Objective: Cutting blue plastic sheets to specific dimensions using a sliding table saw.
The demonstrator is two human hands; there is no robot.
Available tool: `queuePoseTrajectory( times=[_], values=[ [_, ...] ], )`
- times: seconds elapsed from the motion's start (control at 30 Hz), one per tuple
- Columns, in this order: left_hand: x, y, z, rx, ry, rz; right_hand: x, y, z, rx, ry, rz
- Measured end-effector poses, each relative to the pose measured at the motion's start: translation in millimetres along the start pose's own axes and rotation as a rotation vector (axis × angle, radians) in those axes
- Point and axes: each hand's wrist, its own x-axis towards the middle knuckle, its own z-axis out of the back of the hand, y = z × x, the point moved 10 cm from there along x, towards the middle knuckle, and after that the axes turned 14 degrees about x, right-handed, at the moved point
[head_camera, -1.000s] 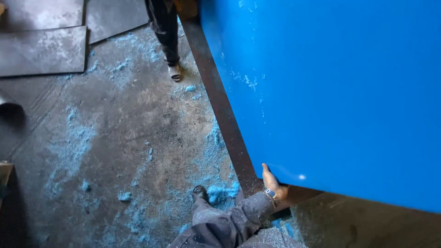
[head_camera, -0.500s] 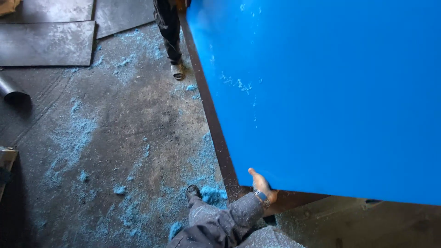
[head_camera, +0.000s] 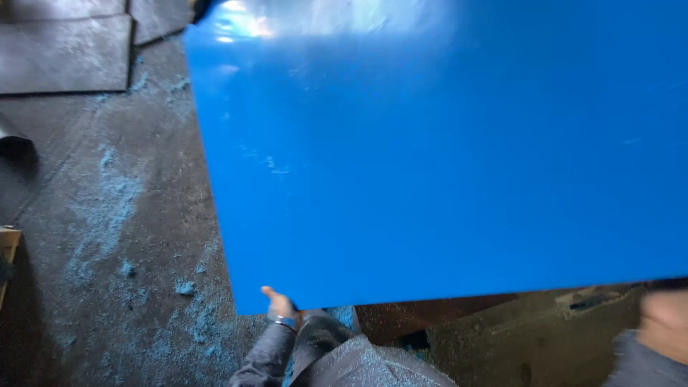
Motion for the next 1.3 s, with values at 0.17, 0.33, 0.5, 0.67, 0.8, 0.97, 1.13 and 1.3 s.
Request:
queuePoseTrajectory(
  times=[0.17, 0.33, 0.5, 0.67, 0.8, 0.97, 1.13, 1.3],
  values=[
    [85, -32, 77, -0.090, -0.228, -0.061, 15, -136, 30, -0.020, -0.199, -0.085],
    [169, 0, 131, -0.070, -0.529, 0.127, 43, -261, 59, -0.017, -0.388, -0.285],
    [220, 26, 126, -0.149, -0.357, 0.061, 71, -338, 83, 0.092, -0.236, -0.364],
    [230, 19, 116, -0.148, -0.144, -0.094, 83, -371, 92, 0.177, -0.171, -0.405],
    [186, 27, 127, -0.077, -0.232, 0.111, 81, -356, 107, -0.133, -0.313, -0.407],
    [182, 13, 129, -0.109, -0.124, -0.113, 78, -348, 169, -0.676, -0.289, -0.570],
    [157, -6, 136, -0.033, 0.109, -0.277, -9, -423, 116, -0.821, 0.181, -0.732],
    [140, 3, 158, 0.036, 0.310, -0.103, -192, -567, 15, -0.946, 0.568, -0.952]
  ],
)
